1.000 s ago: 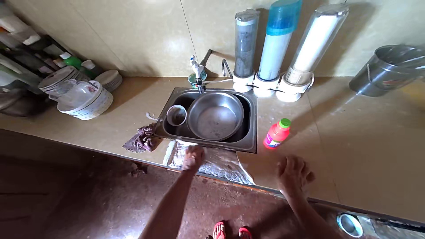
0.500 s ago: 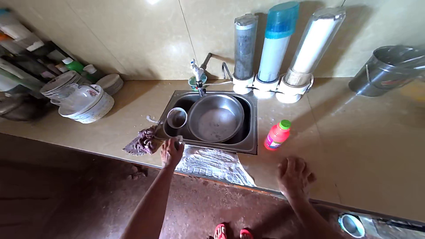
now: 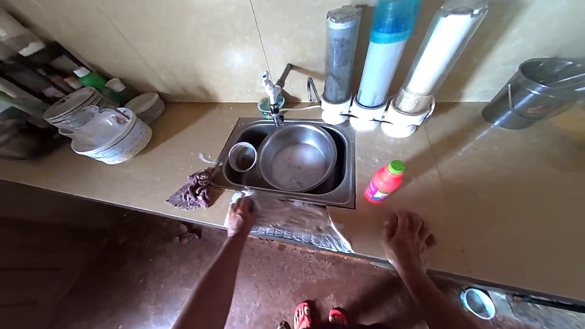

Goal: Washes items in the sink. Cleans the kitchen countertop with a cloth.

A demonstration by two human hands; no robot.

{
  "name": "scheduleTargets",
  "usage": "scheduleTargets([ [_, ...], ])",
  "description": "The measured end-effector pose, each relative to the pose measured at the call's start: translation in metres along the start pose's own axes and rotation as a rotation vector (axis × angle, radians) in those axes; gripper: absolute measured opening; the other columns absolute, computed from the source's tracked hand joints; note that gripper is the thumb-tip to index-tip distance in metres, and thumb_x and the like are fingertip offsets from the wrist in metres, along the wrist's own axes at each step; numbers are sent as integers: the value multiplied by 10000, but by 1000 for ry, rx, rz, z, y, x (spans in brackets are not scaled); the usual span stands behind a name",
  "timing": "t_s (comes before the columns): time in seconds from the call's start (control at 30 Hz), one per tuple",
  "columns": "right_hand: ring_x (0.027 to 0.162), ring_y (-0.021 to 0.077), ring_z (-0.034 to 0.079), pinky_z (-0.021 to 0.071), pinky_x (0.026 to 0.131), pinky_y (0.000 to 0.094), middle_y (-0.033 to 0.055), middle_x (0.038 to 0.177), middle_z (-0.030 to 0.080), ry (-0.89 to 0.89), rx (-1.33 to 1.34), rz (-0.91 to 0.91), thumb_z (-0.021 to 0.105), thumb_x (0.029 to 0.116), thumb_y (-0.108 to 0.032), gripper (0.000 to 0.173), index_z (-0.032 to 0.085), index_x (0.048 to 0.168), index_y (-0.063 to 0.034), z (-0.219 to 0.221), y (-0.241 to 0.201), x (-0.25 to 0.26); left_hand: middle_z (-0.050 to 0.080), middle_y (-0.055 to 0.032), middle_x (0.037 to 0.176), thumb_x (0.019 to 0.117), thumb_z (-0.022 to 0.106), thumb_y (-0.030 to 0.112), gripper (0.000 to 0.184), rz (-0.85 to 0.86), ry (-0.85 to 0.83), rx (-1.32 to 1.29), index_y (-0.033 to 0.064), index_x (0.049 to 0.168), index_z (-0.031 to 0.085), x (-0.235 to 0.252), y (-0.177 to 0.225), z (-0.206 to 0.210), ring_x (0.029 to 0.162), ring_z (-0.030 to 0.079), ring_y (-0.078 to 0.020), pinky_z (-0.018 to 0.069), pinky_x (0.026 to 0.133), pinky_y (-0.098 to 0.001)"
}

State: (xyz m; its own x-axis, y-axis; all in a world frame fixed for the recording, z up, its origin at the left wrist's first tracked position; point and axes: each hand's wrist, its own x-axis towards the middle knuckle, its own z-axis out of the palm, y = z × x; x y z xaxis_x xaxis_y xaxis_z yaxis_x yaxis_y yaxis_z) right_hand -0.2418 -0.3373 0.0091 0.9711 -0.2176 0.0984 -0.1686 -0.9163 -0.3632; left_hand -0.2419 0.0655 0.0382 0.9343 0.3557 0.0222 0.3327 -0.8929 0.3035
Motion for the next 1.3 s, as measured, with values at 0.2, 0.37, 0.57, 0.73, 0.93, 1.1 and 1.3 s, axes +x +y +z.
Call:
scheduleTargets([
  [0.2, 1431, 536, 364, 275, 1093, 734, 307, 1508, 454, 18, 14, 6, 512, 1027, -307, 504, 548, 1415, 14, 0, -3, 1, 693, -243, 1237, 1026, 522, 200, 351, 88, -36, -69, -32, 1215, 706, -23, 89, 25, 1236, 627, -399, 457, 1089, -505],
  [0.37, 1438, 526, 359, 273, 1093, 733, 296, 1515, 452, 5, 17, -16, 500, 1034, -324, 517, 535, 1433, 2, -1, 3, 1, 716, -241, 1163, 995, 561, 156, 305, 252, -56, -258, -53, 1141, 729, -39, 114, 46, 1153, 667, -396, 505, 1031, -500],
  [0.57, 1476, 509, 307, 226, 1131, 719, 284, 1562, 402, -43, 15, 29, 452, 1045, -339, 540, 505, 1470, -9, -3, -3, 3, 667, -274, 1251, 1054, 497, 217, 355, -90, -49, -24, -38, 1217, 683, 0, 36, -3, 1230, 620, -427, 450, 1063, -573],
  [0.73, 1441, 520, 360, 275, 1089, 737, 296, 1504, 466, 9, 39, -3, 471, 1031, -307, 509, 544, 1410, 24, 1, 0, 2, 726, -234, 1145, 985, 581, 175, 300, 248, -80, -237, -46, 1111, 741, -50, 142, 50, 1144, 678, -383, 512, 1028, -490],
  [0.93, 1436, 530, 362, 284, 1079, 742, 294, 1510, 461, 32, 49, -40, 522, 1017, -322, 522, 548, 1416, 13, 3, 5, 3, 704, -253, 1192, 1020, 547, 177, 319, 86, -49, -144, -49, 1171, 714, -23, 78, 26, 1171, 661, -409, 490, 1043, -535],
  [1.1, 1464, 516, 326, 257, 1108, 729, 284, 1548, 422, -19, 33, -9, 470, 1036, -348, 546, 518, 1454, 1, 0, 2, 2, 660, -279, 1251, 978, 595, 252, 342, 187, 206, 107, 16, 1184, 734, -10, 30, 17, 1227, 560, -535, 425, 969, -683],
  [1.3, 1433, 510, 382, 296, 1094, 718, 283, 1500, 479, 24, 19, -15, 492, 1023, -337, 531, 547, 1420, 12, 1, 2, 2, 641, -252, 1330, 1013, 586, 187, 351, 147, -43, -89, -17, 1284, 676, -27, 67, 15, 1276, 588, -433, 447, 1084, -566],
])
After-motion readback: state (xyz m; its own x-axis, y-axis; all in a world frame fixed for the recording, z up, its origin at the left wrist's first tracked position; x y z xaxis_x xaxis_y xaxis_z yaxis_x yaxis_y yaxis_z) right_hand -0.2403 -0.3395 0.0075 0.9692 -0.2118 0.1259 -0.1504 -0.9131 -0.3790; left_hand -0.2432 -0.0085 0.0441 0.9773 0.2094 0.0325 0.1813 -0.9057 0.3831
